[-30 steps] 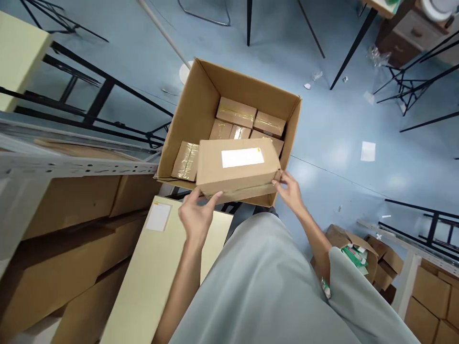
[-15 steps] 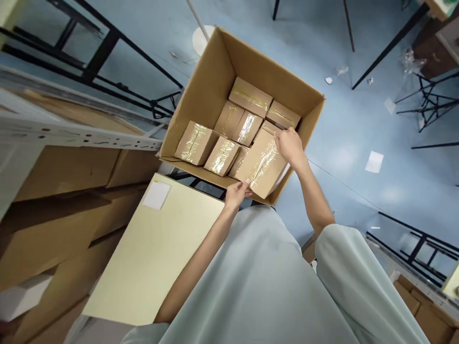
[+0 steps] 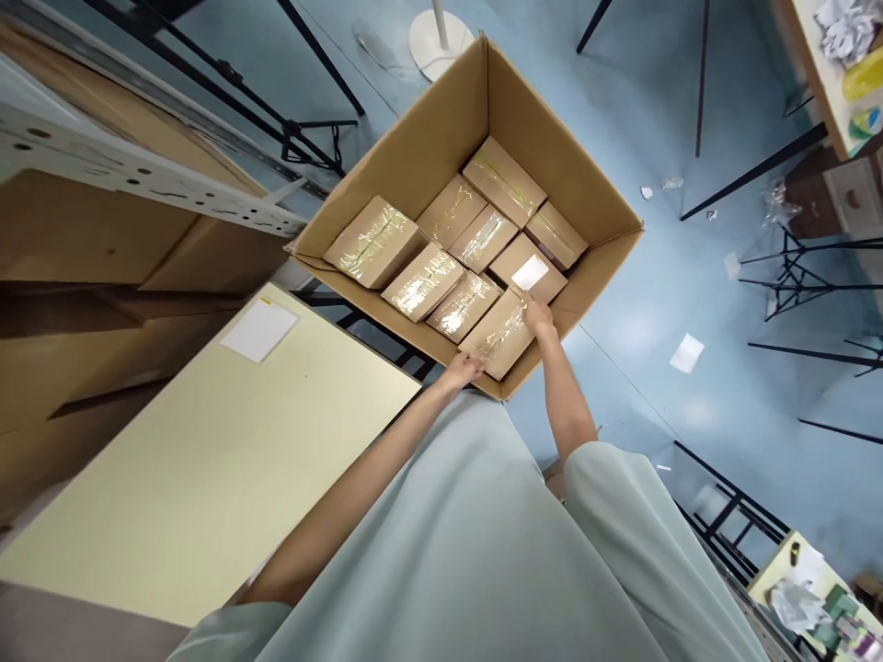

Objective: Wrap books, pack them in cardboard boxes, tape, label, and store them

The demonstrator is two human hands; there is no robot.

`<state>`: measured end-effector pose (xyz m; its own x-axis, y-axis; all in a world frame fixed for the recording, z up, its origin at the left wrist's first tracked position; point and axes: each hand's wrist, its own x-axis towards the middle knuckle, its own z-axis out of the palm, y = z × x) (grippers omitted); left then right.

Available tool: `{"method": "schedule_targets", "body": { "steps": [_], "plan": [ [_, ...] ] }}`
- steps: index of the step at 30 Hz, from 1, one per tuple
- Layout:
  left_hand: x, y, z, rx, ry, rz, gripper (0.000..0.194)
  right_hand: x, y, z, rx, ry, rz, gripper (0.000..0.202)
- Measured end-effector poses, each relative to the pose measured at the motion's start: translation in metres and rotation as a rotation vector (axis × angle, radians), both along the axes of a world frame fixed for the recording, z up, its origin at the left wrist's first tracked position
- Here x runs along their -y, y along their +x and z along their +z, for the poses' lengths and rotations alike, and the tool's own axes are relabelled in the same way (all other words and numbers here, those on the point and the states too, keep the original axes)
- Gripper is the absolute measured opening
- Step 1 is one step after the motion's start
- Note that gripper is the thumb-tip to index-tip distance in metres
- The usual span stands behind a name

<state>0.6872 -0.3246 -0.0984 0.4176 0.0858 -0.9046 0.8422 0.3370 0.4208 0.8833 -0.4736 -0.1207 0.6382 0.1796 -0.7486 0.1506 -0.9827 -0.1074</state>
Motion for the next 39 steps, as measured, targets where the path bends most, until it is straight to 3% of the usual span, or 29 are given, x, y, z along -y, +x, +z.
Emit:
{"method": "schedule_targets", "body": {
  "steps": [3,5,11,13,16,22,25,29,34,39],
  "plan": [
    [-0.007,-0.005,0.004,-0.003,-0.016,0.003,0.045,-0.004,-0.01,-0.015,-0.039,-0.04,-0.029,0.084],
    [-0.016,-0.009,0.011,0.014,-0.024,0.02,0.046,-0.006,-0.014,-0.017,-0.031,-0.055,-0.044,0.086],
    [-0.06,-0.033,0.053,0.178,-0.035,0.151,0.056,-0.026,-0.037,0.013,0.094,0.004,0.008,0.077],
    [-0.076,-0.045,0.072,0.249,-0.008,0.214,0.06,-0.037,-0.054,0.025,0.168,0.111,0.065,0.071],
    [-0.098,-0.067,0.098,0.345,0.034,0.311,0.065,-0.061,-0.083,0.043,0.337,0.428,0.108,0.063],
    [-0.132,-0.126,0.136,0.483,0.073,0.475,0.063,-0.139,-0.156,0.099,0.423,0.835,0.219,0.056],
    [-0.149,-0.173,0.148,0.586,0.093,0.539,0.055,-0.179,-0.206,0.13,0.407,0.945,0.293,0.054],
    [-0.181,-0.257,0.159,0.661,0.17,0.64,0.048,-0.229,-0.289,0.158,0.384,1.018,0.369,0.053],
    [-0.238,-0.378,0.164,0.649,0.317,0.84,0.045,-0.302,-0.416,0.167,0.273,1.088,0.429,0.048],
    [-0.299,-0.495,0.173,0.644,0.632,0.999,0.041,-0.391,-0.542,0.177,0.151,1.186,0.555,0.047]
  ]
}}
